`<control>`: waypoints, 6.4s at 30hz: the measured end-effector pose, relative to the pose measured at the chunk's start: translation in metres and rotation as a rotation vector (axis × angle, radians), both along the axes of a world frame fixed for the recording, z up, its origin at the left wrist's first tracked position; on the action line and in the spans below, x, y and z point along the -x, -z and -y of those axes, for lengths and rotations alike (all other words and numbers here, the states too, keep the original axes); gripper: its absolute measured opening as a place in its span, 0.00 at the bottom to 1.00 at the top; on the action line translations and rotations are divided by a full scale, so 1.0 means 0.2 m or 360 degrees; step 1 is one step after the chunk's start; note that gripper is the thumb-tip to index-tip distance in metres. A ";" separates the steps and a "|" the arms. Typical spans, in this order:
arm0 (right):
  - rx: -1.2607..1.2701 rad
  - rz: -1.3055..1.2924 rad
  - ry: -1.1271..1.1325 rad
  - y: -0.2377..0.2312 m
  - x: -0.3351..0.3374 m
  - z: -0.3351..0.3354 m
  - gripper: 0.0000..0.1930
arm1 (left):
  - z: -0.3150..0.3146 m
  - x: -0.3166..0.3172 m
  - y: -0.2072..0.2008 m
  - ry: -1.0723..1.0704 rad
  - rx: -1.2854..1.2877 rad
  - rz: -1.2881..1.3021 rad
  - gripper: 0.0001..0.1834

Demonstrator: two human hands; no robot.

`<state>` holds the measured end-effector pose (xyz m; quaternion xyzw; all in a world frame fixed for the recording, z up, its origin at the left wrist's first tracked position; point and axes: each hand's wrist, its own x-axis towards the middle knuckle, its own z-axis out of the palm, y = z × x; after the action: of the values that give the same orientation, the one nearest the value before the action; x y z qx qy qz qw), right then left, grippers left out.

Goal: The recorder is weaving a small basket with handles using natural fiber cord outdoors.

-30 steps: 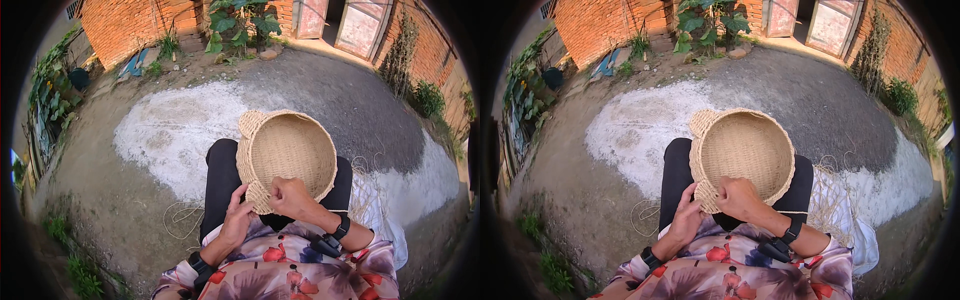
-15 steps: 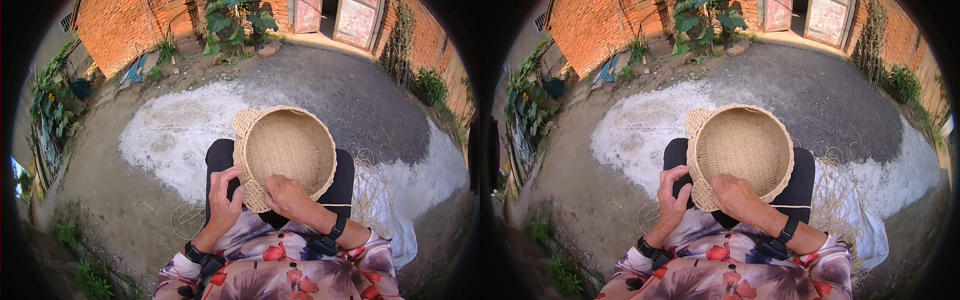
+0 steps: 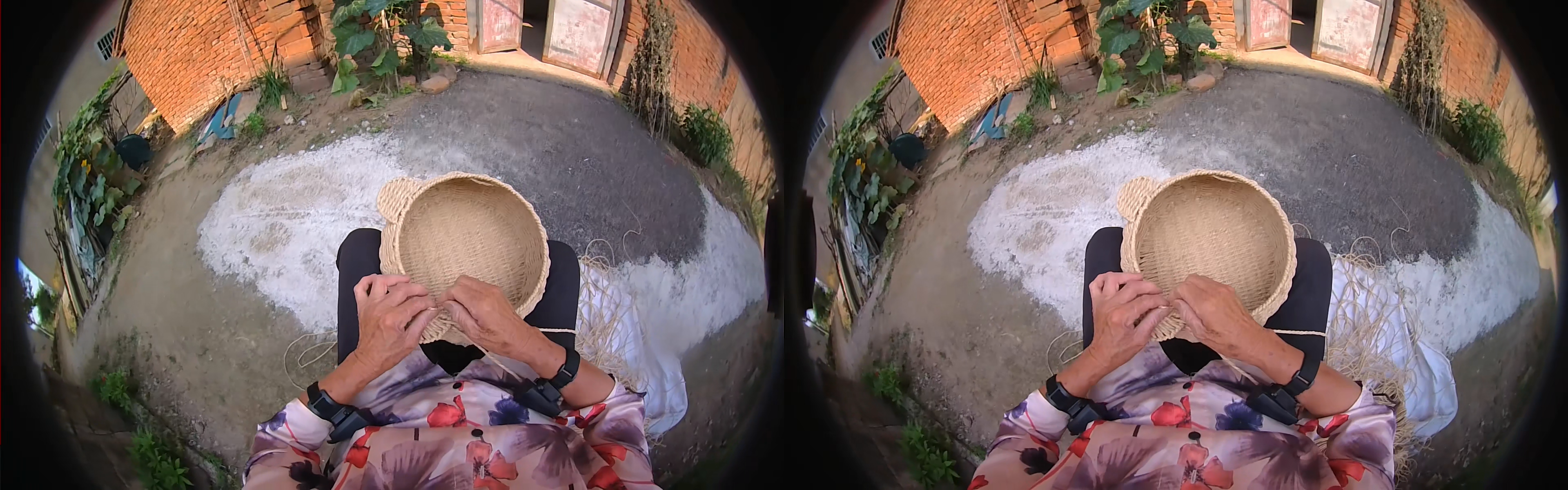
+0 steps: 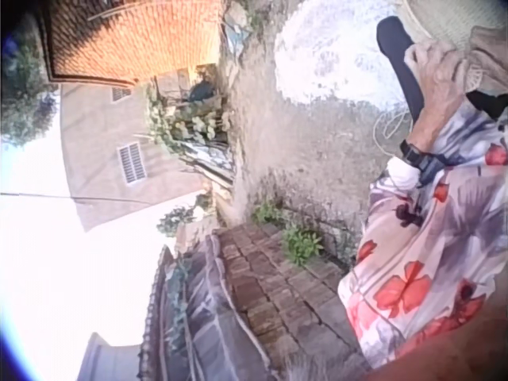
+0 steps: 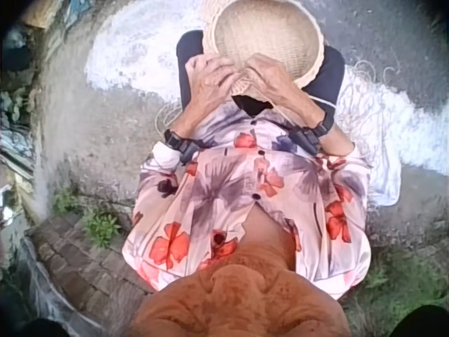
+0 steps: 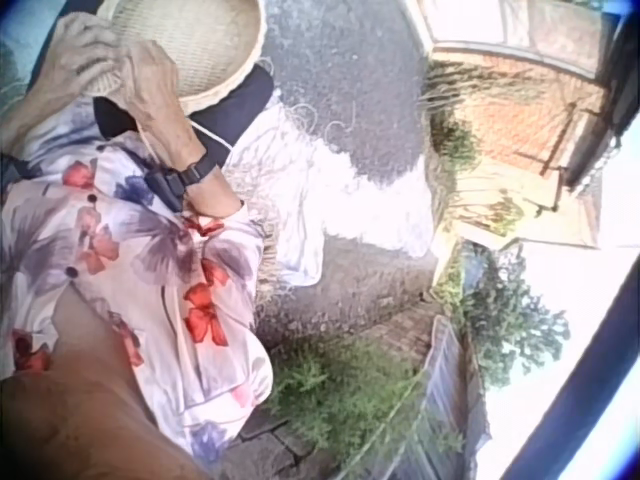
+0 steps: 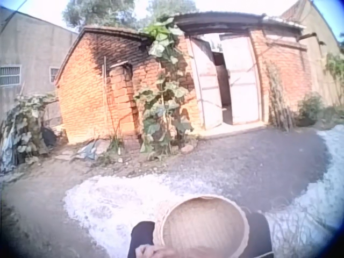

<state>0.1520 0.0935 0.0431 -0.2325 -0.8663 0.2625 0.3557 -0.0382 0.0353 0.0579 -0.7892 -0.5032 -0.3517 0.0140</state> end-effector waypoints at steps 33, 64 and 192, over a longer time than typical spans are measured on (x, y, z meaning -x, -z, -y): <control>0.0473 0.0264 -0.0140 0.09 -0.16 0.04 0.20 | -0.55 0.76 -0.40 -0.0420 0.0101 -0.0125 0.08; 0.0311 0.0469 0.0148 0.06 -0.12 0.11 0.11 | -0.40 0.44 -0.11 0.0213 0.1001 0.0033 0.09; 0.0780 0.0320 0.0687 -0.12 -0.52 0.28 0.25 | -0.12 0.21 0.01 -0.0351 0.0438 0.0797 0.14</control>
<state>0.2570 0.0378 0.0671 -0.5138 -0.7391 0.3571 0.2494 -0.0798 0.0590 0.0568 -0.6131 -0.6166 -0.4601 -0.1793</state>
